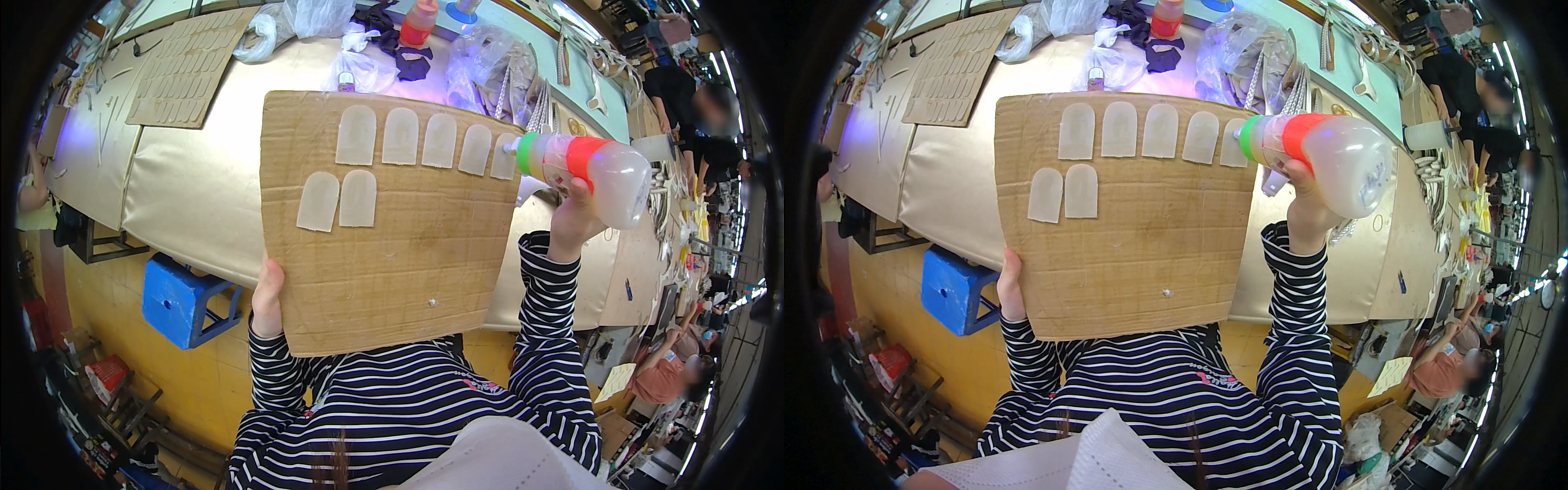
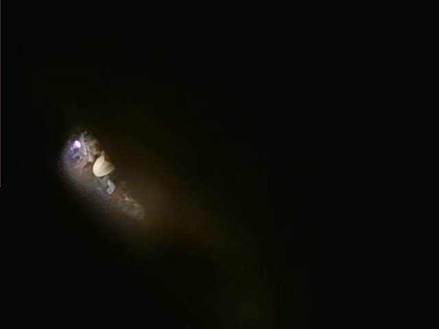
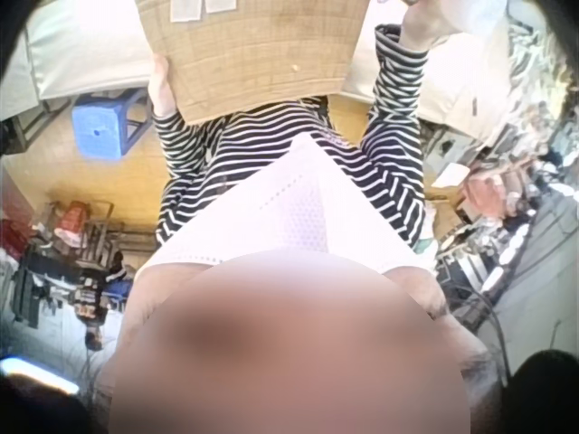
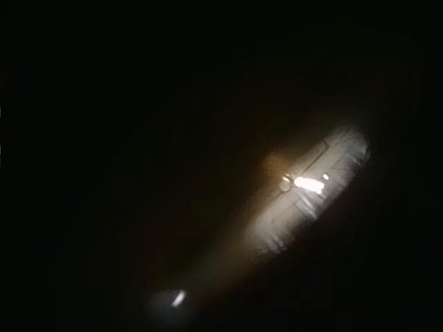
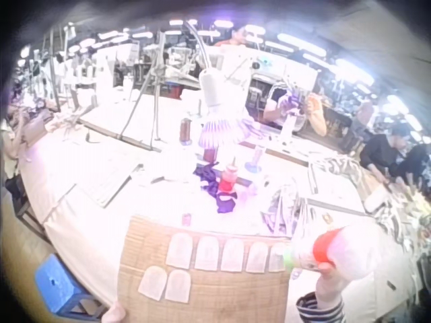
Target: The person applies glue from a squeeze bottle onto small white fabric pieces and larger wooden cutouts on a workbench. They handle each piece individually, applying glue along edges and surfaces, then place the pieces back on the table.
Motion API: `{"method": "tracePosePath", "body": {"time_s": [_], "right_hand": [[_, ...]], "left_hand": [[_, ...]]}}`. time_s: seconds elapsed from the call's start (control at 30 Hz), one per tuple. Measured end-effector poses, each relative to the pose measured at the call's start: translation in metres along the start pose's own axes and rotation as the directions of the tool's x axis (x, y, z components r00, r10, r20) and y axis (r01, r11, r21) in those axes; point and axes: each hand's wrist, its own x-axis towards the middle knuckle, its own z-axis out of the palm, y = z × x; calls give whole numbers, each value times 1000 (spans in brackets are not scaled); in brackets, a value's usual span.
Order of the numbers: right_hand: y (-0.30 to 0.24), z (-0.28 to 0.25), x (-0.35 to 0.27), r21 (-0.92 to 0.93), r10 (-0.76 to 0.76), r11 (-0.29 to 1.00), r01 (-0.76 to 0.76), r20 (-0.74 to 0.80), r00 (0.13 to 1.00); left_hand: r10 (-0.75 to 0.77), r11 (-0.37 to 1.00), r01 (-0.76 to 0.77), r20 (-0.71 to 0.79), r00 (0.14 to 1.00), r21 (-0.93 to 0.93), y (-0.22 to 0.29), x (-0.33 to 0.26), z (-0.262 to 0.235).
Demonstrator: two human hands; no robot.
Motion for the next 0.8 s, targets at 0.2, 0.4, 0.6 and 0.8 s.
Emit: {"method": "tracePosePath", "body": {"time_s": [0.2,0.4,0.6,0.8], "right_hand": [[-9,0,-4,54,122,990,-133,174,977],[-4,2,-3,58,63,996,-65,46,997],[-4,0,-2,-1,69,998,-70,156,985],[-1,1,-6,-7,104,995,-104,169,980]], "left_hand": [[10,1000,-10,-2,1000,-1,-1,0,-1],[-4,1000,4,-22,1000,-7,0,0,2],[-2,999,3,17,1000,-41,1,0,3],[-14,997,12,-30,999,-80,-5,0,-5]]}}
